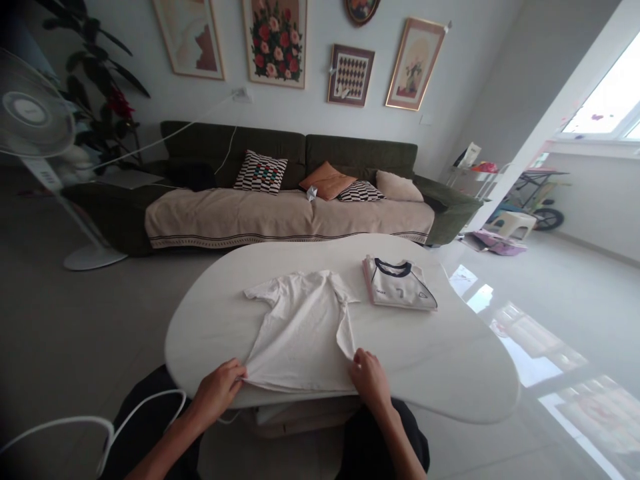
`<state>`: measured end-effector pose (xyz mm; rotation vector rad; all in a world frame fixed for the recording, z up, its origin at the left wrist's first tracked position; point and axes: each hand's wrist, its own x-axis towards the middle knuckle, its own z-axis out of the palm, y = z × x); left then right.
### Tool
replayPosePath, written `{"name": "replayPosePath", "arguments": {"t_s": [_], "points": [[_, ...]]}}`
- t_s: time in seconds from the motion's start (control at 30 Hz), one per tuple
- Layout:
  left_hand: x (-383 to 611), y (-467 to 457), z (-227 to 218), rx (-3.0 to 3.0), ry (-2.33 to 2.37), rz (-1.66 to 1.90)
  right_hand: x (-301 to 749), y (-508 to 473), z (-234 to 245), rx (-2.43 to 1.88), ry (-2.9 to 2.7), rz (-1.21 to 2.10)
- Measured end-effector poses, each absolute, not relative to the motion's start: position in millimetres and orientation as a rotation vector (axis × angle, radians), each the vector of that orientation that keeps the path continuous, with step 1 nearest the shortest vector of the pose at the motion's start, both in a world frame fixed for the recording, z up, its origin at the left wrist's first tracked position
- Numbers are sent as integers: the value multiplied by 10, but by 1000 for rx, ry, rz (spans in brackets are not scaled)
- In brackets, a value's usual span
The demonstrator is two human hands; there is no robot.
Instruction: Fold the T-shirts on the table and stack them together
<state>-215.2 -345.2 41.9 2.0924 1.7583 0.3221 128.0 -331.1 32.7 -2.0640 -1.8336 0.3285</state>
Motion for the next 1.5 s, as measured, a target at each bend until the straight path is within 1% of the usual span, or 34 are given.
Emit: {"name": "replayPosePath", "arguments": {"t_s": [0.1,0.2,0.23,0.3,0.37,0.4,0.43,0.5,0.57,0.63,0.67,0.73,0.8,0.97,1.23,1.3,1.4,1.47,1.5], "points": [[-2230,-3483,367,1864,1858,720,1498,-3279,634,-1890,-1446,643],[-2178,-3364,518,1550,1939,1226,1593,-3235,1172,-1461,-1136,1009],[-2133,-3277,632,1458,1961,1377,1589,-3199,1396,-1305,-1073,1046],[-2033,-3052,929,1314,1968,1629,1533,-3095,1852,-1043,-992,949],[-1954,-2830,1239,1230,1926,1881,1427,-2981,2202,-968,-1029,847],[-1929,-2749,1370,1232,1872,1927,1356,-2939,2290,-999,-1110,835],[-1912,-2699,1473,1250,1814,1937,1273,-2915,2300,-1064,-1237,854],[-1892,-2689,1575,1313,1693,1848,1074,-2930,2069,-1232,-1569,926],[-1880,-2764,1555,1329,1601,1740,833,-3016,1565,-1360,-1897,941],[-1870,-2854,1471,1290,1541,1671,561,-3128,968,-1362,-2172,924],[-1865,-2888,1427,1260,1520,1665,418,-3177,697,-1360,-2249,935],[-1856,-2923,1368,1196,1478,1693,132,-3231,296,-1394,-2232,848],[-1852,-2921,1358,1129,1416,1743,-120,-3216,103,-1441,-2131,773],[-1902,-2897,1447,1021,1348,1792,-274,-3070,129,-1609,-2106,808],[-1870,-2908,1436,996,1359,1813,121,-3091,275,-1593,-2099,811],[-1883,-2908,1408,1024,1354,1816,171,-3112,364,-1525,-2035,957],[-1994,-2866,1375,1044,1405,1858,418,-3058,630,-1293,-1890,1312],[-2071,-2773,1396,1035,1467,1896,673,-2901,875,-1201,-1897,1364],[-2088,-2701,1432,1057,1507,1900,798,-2776,1005,-1216,-1922,1283]]}}
